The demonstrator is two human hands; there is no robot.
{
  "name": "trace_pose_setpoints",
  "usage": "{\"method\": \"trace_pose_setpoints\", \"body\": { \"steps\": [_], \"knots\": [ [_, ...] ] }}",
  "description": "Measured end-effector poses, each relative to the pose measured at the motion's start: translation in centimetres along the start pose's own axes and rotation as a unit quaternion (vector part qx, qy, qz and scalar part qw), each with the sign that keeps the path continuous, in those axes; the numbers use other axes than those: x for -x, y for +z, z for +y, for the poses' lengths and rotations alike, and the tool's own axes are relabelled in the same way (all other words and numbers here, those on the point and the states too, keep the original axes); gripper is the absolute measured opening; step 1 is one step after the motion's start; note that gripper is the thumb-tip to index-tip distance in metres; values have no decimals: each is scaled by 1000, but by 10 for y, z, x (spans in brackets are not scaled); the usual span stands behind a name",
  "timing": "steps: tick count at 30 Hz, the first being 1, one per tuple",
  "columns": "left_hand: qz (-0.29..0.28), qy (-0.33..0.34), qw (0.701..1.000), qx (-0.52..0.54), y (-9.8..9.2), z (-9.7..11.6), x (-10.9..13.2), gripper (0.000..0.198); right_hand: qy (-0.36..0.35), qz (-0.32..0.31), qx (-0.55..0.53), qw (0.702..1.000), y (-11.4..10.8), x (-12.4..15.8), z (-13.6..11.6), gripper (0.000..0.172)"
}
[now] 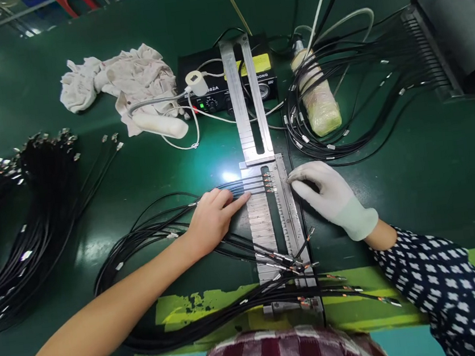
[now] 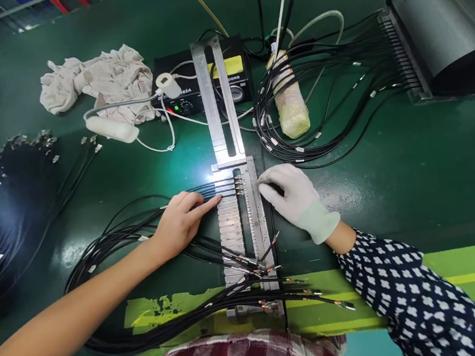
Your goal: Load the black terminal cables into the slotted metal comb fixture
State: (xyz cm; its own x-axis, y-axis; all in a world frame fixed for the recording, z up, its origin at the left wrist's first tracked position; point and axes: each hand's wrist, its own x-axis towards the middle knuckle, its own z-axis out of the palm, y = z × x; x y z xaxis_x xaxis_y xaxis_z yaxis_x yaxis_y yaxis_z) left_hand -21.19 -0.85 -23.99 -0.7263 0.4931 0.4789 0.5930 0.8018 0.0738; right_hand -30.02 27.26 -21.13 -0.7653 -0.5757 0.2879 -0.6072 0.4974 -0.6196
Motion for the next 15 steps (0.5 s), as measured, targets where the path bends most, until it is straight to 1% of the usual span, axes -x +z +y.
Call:
{"method": "trace_pose_setpoints", "body": {
  "steps": [2, 4, 6, 7, 8, 9, 11, 12, 13, 14, 15],
  "knots": [
    [-13, -11, 1000, 11, 6, 0, 6, 40, -10, 10, 9, 1000, 2, -2, 3, 23],
    [-5, -22, 1000, 8, 10, -1, 8, 40, -13, 21, 26, 999, 3, -4, 6, 23],
    [-8, -32, 999, 38, 7, 0, 8, 37, -25, 36, 20, 999, 3, -2, 5, 23],
    [-23, -36, 996, 78, 3, 1, 8, 35, -39, 37, 8, 999, 2, 1, 3, 22],
    [-45, -36, 990, 130, -2, 5, 9, 32, -60, 30, -1, 998, 1, 7, -1, 21],
    [-70, -34, 980, 184, -9, 9, 12, 30, -83, 6, -4, 997, -1, 15, -5, 19],
    [-115, -37, 956, 266, -20, 20, 19, 28, -148, -63, 30, 987, -4, 36, -18, 17],
    [-132, -40, 947, 291, -25, 25, 23, 25, -169, -80, 48, 981, -5, 48, -24, 18],
    [-144, -45, 940, 306, -28, 29, 27, 20, -183, -91, 66, 977, -7, 61, -31, 19],
    [-149, -53, 935, 318, -29, 32, 30, 18, -180, -104, 75, 975, -9, 73, -37, 21],
    [-145, -65, 931, 329, -29, 34, 32, 20, -178, -108, 68, 976, -12, 85, -42, 21]
  ]
}}
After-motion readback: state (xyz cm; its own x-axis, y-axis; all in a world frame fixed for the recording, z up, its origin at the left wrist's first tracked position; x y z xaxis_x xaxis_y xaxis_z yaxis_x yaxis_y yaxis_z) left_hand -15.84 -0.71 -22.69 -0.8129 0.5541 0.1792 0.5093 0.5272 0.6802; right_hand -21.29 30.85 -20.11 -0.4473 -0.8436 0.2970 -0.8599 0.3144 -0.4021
